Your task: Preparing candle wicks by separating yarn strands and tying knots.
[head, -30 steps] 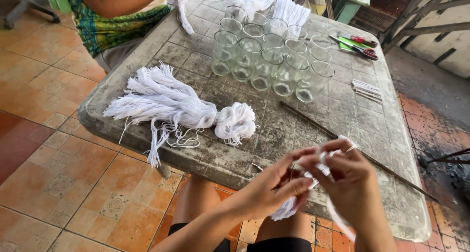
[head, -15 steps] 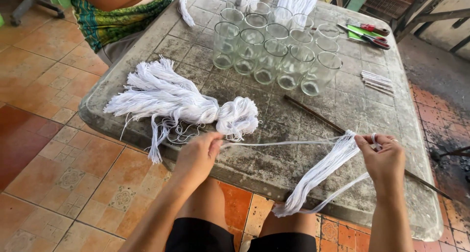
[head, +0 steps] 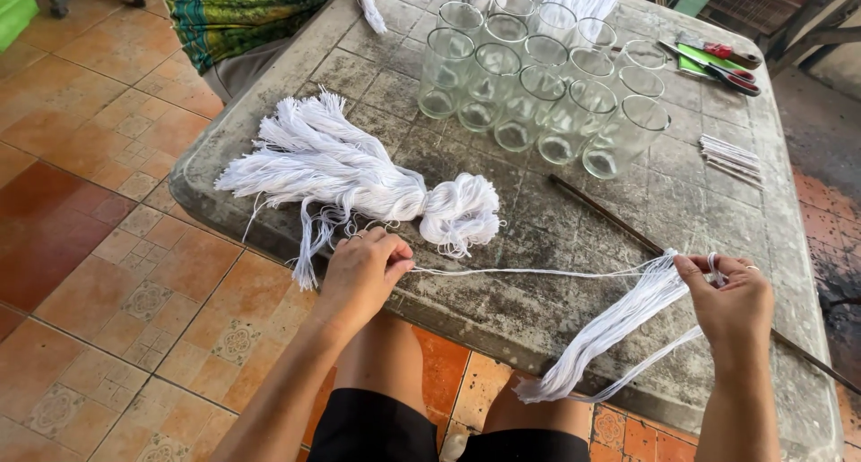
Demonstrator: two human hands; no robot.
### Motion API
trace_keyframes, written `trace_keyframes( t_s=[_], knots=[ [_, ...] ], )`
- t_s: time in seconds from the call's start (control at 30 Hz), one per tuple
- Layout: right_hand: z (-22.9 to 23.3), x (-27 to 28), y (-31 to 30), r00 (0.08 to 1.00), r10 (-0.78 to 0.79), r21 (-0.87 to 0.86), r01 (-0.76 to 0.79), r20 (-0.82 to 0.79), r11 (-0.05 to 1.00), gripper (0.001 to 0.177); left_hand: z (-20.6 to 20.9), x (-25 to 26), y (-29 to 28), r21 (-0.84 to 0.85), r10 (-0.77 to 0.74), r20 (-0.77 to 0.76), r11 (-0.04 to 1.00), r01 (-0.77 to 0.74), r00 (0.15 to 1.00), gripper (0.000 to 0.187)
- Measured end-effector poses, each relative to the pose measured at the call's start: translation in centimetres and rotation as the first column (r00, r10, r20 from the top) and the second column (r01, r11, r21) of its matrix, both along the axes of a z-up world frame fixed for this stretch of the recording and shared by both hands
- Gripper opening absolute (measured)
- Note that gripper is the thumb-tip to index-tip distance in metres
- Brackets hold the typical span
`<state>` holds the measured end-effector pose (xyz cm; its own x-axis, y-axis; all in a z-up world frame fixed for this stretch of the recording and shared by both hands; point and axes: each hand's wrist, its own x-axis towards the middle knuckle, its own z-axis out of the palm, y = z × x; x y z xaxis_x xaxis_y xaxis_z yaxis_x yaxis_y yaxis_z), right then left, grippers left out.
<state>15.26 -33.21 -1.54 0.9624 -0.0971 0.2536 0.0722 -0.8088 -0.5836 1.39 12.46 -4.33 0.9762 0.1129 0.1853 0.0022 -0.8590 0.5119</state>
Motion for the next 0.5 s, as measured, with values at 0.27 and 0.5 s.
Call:
trace_keyframes(
  t_s=[0.27, 0.5],
  knots=[
    [0.0, 0.1, -1.1, 0.999, 0.007, -0.054, -0.004, 0.052, 0.999, 0.02, -0.9, 0.7, 0.1, 0.126, -0.039, -0.118, 0.991, 0.054, 0.992, 0.012],
    [-0.4, 0.2, -1.8, 0.999, -0.024, -0.086, 0.027, 0.037, 0.996, 0.021, -1.0, -0.1, 0.7, 0.159, -0.043, -0.051, 0.986, 0.051, 0.998, 0.01]
  ],
)
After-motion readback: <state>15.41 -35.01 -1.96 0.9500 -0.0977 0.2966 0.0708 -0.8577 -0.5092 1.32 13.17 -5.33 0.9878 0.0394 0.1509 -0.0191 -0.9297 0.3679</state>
